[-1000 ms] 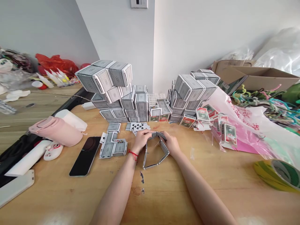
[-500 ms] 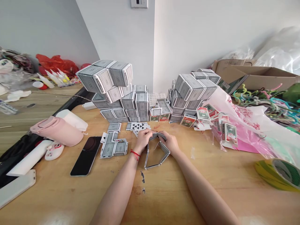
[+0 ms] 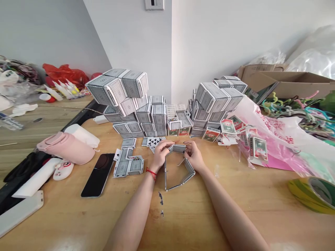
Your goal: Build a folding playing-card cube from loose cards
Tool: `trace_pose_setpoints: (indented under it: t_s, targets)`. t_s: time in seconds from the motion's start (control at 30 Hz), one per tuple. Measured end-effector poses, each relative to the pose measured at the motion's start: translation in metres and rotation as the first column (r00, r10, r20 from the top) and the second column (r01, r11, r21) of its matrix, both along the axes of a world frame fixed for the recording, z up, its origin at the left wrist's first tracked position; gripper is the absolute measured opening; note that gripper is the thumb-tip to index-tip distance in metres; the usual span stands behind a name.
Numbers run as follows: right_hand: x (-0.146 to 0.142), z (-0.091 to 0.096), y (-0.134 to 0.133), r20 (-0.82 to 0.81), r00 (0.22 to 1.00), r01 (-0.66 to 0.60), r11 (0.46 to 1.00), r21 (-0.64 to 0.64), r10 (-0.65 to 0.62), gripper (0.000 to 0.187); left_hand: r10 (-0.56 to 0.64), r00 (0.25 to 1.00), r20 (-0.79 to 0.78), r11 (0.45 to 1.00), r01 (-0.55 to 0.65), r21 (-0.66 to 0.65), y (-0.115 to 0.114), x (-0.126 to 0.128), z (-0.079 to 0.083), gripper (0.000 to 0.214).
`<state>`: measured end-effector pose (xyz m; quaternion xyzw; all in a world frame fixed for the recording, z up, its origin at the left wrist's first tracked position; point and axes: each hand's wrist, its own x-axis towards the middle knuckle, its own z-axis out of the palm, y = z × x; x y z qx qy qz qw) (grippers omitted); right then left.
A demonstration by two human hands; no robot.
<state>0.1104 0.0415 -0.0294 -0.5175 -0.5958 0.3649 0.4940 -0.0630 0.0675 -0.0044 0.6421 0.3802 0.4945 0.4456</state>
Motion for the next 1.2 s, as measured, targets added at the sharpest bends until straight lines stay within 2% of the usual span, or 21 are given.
trace_pose_setpoints:
  t_s: [0.07,0.1,0.13,0.2,0.23,0.27,0.3,0.37,0.47,0.53,0.63,0.73,0.87,1.0,1.13,1.2]
  targets:
    - [0.003,0.000,0.001,-0.083,0.997,0.001,1.000,0.010,0.000,0.039,0.090,0.996,-0.005,0.995,-0.090,0.044,-0.001,-0.004,-0.001,0.030]
    - [0.004,0.000,0.001,-0.120,0.993,0.013,1.000,0.012,-0.011,0.039,0.199,0.980,-0.017,0.978,-0.198,0.063,-0.001,-0.006,-0.001,0.028]
    - [0.005,0.000,0.001,-0.153,0.988,0.025,1.000,0.013,-0.023,0.038,0.342,0.939,-0.039,0.937,-0.338,0.088,-0.001,-0.008,-0.002,0.025]
    - [0.007,0.001,0.001,-0.202,0.978,0.047,0.999,0.005,-0.045,0.037,0.626,0.771,-0.119,0.777,-0.604,0.175,0.000,-0.013,-0.003,0.021]
    - [0.007,0.001,0.001,-0.222,0.973,0.056,0.998,-0.003,-0.055,0.036,0.719,0.673,-0.173,0.694,-0.682,0.232,0.002,-0.015,-0.004,0.020]
    - [0.008,0.002,0.001,-0.239,0.969,0.056,0.998,-0.015,-0.058,0.035,0.770,0.595,-0.230,0.638,-0.715,0.288,0.004,-0.017,-0.005,0.022]
    - [0.008,0.002,0.001,-0.254,0.966,0.049,0.998,-0.030,-0.056,0.035,0.787,0.544,-0.289,0.616,-0.713,0.335,0.006,-0.019,-0.006,0.025]
    - [0.008,0.004,0.001,-0.279,0.959,0.031,0.998,-0.061,-0.047,0.033,0.793,0.477,-0.380,0.604,-0.698,0.385,0.009,-0.021,-0.010,0.036]
    - [0.008,0.008,0.000,-0.300,0.953,0.014,0.995,-0.095,-0.042,0.028,0.736,0.448,-0.508,0.659,-0.648,0.382,0.011,-0.019,-0.015,0.053]
    - [0.007,0.009,-0.001,-0.295,0.955,0.012,0.995,-0.104,-0.042,0.024,0.692,0.412,-0.592,0.691,-0.615,0.380,0.010,-0.017,-0.017,0.052]
    - [0.005,0.012,-0.003,-0.274,0.961,0.011,0.994,-0.105,-0.040,0.019,0.664,0.351,-0.660,0.701,-0.599,0.387,0.009,-0.015,-0.021,0.040]
    - [0.005,0.014,-0.004,-0.262,0.965,0.003,0.994,-0.108,-0.031,0.016,0.676,0.347,-0.650,0.686,-0.618,0.383,0.009,-0.016,-0.023,0.033]
    - [0.005,0.016,-0.006,-0.230,0.973,-0.011,0.995,-0.096,-0.012,0.021,0.696,0.398,-0.598,0.667,-0.668,0.331,0.011,-0.019,-0.023,0.030]
    - [0.005,0.017,-0.006,-0.196,0.979,0.038,0.996,-0.078,-0.053,0.026,0.706,0.433,-0.561,0.640,-0.729,0.242,0.012,-0.020,-0.018,0.029]
    - [0.004,0.017,-0.005,-0.174,0.981,0.067,0.994,-0.081,-0.080,0.031,0.671,0.542,-0.506,0.694,-0.698,0.174,0.013,-0.021,-0.013,0.027]
    - [0.004,0.017,-0.005,-0.176,0.981,0.066,0.994,-0.084,-0.080,0.034,0.680,0.579,-0.450,0.703,-0.689,0.176,0.015,-0.021,-0.012,0.027]
